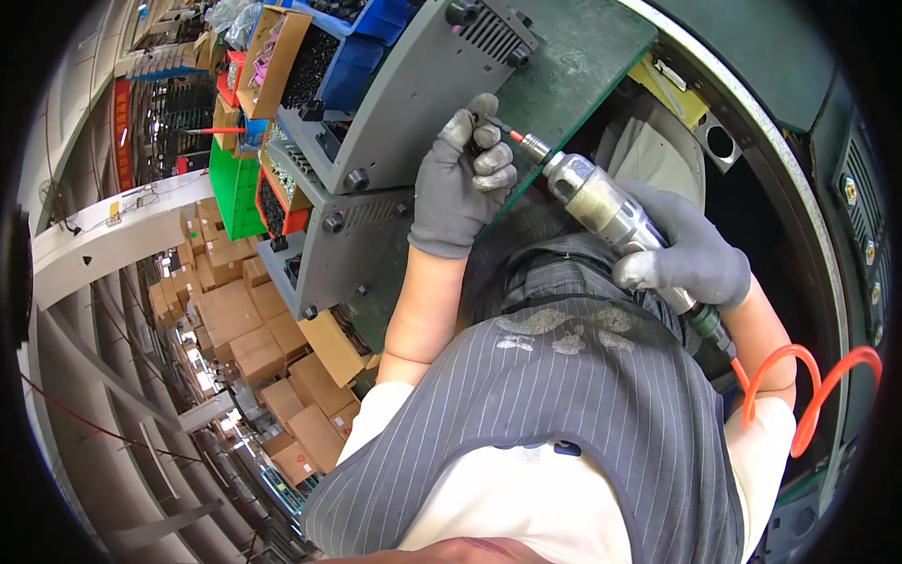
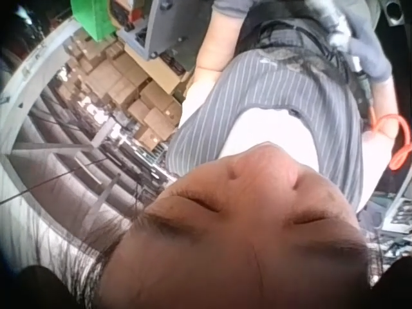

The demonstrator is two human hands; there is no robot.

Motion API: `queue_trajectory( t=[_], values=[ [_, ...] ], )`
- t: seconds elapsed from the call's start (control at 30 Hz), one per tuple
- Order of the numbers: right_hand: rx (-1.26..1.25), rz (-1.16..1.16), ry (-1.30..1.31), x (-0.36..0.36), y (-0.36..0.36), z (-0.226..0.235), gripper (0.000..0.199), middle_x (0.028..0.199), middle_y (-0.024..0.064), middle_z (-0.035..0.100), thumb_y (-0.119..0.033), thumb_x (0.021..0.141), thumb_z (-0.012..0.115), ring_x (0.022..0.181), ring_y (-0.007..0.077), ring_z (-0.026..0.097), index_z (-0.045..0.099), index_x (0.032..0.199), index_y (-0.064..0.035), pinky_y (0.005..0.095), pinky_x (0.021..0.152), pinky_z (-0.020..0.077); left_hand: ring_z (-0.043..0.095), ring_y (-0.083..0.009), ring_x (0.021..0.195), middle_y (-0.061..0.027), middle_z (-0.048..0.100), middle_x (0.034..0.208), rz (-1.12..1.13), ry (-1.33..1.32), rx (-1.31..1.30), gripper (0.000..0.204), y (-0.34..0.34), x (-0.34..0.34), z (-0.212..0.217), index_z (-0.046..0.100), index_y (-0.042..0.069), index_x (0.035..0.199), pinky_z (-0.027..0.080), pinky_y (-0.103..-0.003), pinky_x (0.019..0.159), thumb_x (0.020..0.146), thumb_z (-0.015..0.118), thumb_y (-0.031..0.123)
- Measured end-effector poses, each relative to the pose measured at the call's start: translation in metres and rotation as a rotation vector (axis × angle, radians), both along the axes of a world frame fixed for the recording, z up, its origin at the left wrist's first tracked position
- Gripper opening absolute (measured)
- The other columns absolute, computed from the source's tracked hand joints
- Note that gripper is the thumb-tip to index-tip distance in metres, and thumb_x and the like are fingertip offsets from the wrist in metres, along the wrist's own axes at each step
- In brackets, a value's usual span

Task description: Assembling components into a metal electronic chassis using an electric screwdriver.

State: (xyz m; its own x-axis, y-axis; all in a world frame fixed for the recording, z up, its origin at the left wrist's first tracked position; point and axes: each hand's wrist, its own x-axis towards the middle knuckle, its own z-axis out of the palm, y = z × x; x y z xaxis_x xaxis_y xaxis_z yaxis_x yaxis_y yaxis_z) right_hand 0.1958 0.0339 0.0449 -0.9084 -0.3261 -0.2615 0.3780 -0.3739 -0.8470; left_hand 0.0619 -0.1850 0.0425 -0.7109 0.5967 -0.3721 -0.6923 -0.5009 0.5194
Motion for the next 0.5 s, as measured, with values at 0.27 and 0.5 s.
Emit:
queue_trajectory(
  t=[0.27,0.5],
  values=[
    [0.071,0.034,0.007,0.003,0.004,0.002,0.079,0.097,0.0062,0.055,-0.034,0.059,0.077,0.088,0.0152,0.050,0.049,0.121,0.0039,0.0269,0.080,0.0398,0.043,-0.0085,0.057,-0.0017,0.057,0.073,-0.039,0.052,0.001,0.031,0.012,0.002,0.009,0.053,-0.002,0.114,0.035,-0.020,0.045,0.096,0.047,0.022],
    [0.008,0.005,0.000,0.004,0.006,0.002,0.076,0.096,0.0057,0.055,-0.033,0.060,0.076,0.087,0.0149,0.050,0.049,0.121,0.0034,0.0269,0.079,0.0399,0.043,-0.0080,0.058,-0.0012,0.055,0.072,-0.120,0.094,-0.111,0.029,0.013,-0.006,0.011,0.053,-0.003,0.114,0.035,-0.019,0.045,0.095,0.047,0.019]
  ],
)
